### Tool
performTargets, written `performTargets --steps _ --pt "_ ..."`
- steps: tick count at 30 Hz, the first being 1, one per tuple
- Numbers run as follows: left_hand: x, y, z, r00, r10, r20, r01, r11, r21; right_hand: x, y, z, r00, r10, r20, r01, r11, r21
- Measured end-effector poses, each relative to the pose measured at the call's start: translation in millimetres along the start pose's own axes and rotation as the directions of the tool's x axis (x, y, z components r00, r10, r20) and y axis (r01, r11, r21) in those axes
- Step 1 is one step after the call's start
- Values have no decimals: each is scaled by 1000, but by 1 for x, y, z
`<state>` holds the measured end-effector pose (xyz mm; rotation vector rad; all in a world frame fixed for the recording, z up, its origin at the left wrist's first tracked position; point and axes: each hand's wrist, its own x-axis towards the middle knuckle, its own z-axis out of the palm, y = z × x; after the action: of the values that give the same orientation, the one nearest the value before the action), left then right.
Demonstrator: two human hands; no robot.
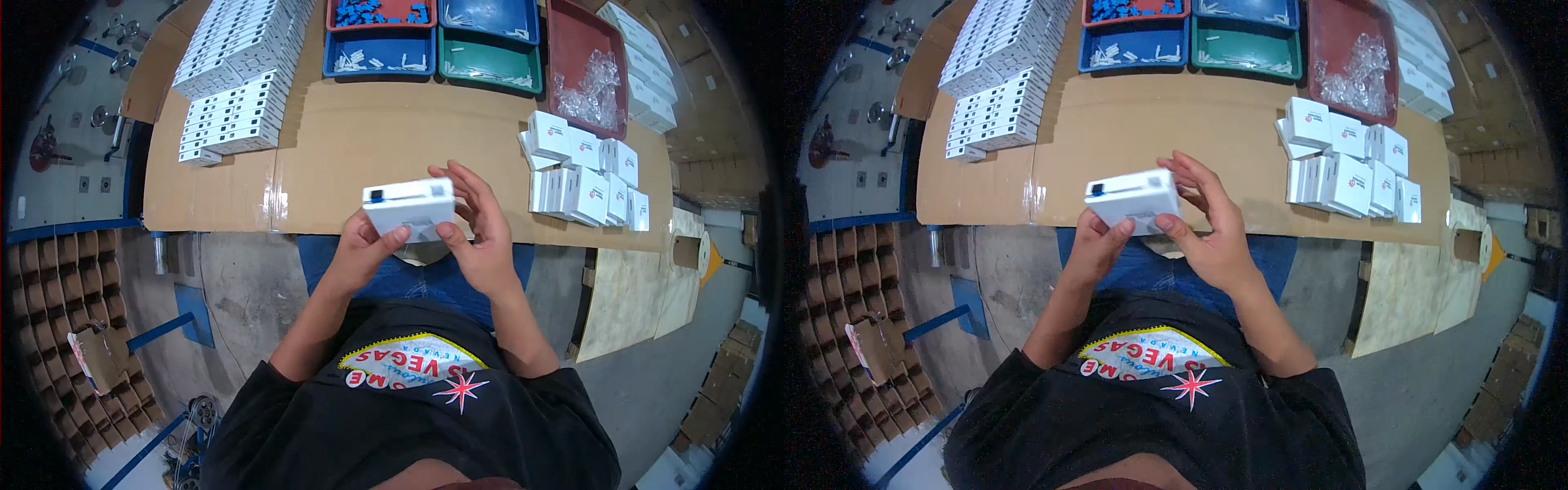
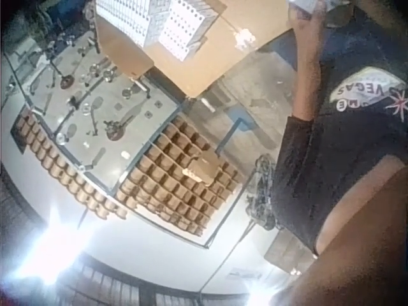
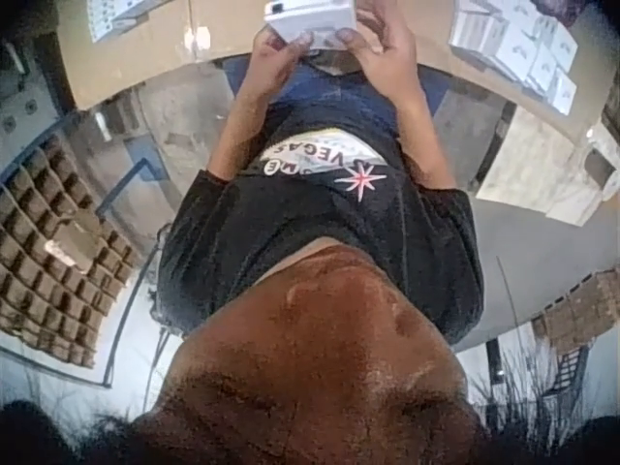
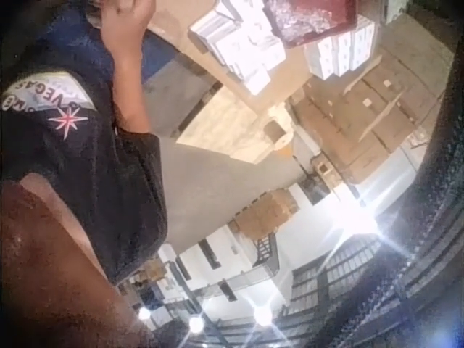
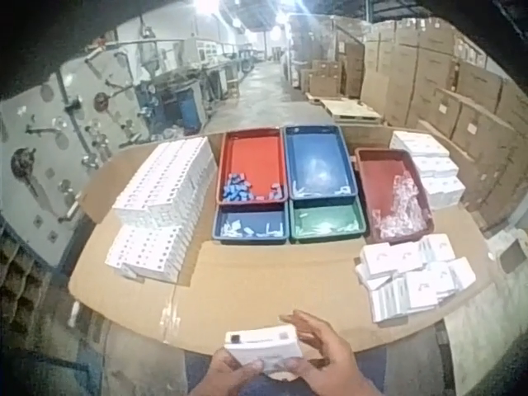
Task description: The recorder is assembling small white cardboard boxes and placing blue and white plastic components inside them.
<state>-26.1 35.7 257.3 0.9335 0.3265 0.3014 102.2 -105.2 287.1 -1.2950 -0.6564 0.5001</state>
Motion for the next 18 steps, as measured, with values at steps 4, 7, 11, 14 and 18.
performTargets --steps 4,7,11,14,18 --pt "1 -2 6 991 116 66 -125 980 155 -7 7 -7 995 45 89 -49 998 45" --pt "2 -4 5 971 218 93 -230 961 152 -6 9 -8 993 35 113 -47 994 103" --pt "-1 -3 3 966 239 102 -253 956 151 -5 10 -7 990 -50 130 30 987 157" --pt "-1 -3 2 958 267 106 -283 940 190 -4 11 -7 987 -81 136 58 985 164" --pt "0 -2 3 937 318 143 -342 920 193 -5 13 -9 979 -138 147 114 980 164"
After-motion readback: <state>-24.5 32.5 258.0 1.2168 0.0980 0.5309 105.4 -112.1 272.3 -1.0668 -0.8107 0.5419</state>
